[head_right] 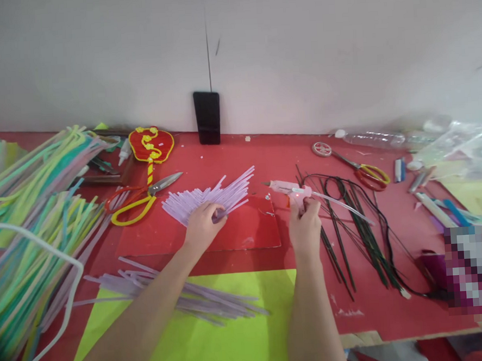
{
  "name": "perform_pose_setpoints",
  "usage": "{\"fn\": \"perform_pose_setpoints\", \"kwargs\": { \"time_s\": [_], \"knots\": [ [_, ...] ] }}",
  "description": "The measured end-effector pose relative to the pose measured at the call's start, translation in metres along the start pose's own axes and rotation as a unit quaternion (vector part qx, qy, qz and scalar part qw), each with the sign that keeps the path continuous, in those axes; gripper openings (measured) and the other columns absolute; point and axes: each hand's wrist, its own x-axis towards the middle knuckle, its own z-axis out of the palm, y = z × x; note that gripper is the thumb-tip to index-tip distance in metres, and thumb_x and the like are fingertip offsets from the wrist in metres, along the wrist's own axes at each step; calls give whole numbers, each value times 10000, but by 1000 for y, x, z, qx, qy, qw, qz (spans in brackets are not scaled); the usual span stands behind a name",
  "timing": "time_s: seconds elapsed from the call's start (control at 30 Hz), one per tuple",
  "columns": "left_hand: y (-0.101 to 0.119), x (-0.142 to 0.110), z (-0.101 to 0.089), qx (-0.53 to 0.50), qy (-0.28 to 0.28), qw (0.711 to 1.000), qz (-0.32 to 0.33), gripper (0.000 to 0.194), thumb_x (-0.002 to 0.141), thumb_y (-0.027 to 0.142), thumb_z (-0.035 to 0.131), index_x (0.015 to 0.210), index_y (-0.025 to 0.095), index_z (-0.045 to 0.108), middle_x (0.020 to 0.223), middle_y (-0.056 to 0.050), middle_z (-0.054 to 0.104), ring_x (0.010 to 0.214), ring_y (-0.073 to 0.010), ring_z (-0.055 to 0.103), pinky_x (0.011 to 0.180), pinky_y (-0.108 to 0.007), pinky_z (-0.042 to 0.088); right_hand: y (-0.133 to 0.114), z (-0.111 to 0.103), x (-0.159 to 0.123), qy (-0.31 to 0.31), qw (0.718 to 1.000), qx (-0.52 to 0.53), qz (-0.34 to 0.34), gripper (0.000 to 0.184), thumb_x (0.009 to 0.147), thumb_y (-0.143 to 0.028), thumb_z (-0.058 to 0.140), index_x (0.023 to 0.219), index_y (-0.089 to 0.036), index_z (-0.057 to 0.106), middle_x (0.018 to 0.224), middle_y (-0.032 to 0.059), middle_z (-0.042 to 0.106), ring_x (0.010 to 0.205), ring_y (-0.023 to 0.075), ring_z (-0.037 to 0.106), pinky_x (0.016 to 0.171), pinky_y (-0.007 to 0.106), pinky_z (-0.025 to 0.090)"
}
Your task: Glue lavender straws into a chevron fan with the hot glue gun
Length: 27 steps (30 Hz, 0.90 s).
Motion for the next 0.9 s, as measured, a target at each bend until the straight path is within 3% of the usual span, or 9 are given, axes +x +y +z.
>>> {"fn": "perform_pose_setpoints", "kwargs": {
  "time_s": [0.27,0.4,0.57,0.9],
  "knots": [
    [7,1,-2,47,-24,999,-4,101,800,189,651,885,212,601,835,0,652,813,-174,606,761,-308,437,-17,8,-16,-134,986,-64,-71,623,669,-678,571,1072,-211,484,935,99,657,742,245,623,607,326,431],
    [9,1,-1,85,-24,996,11,64,815,192,628,864,202,588,842,-5,655,820,-187,615,757,-325,432,-20,10,-18,-130,983,-92,-91,525,703,-589,565,1066,-218,487,1006,112,655,814,257,629,609,323,435],
    [13,4,0,110,-26,993,34,53,820,189,615,853,192,575,856,-22,646,833,-201,610,774,-340,428,-19,10,-15,-134,984,-100,-68,509,690,-564,576,1056,-219,496,991,101,654,805,257,624,622,331,437],
    [8,10,9,0,-25,1000,19,103,808,127,614,879,187,569,833,-21,626,816,-185,597,771,-328,455,-16,10,-13,-122,986,-71,-88,493,692,-551,574,1049,-219,499,996,99,655,835,253,621,651,341,454]
  ]
}}
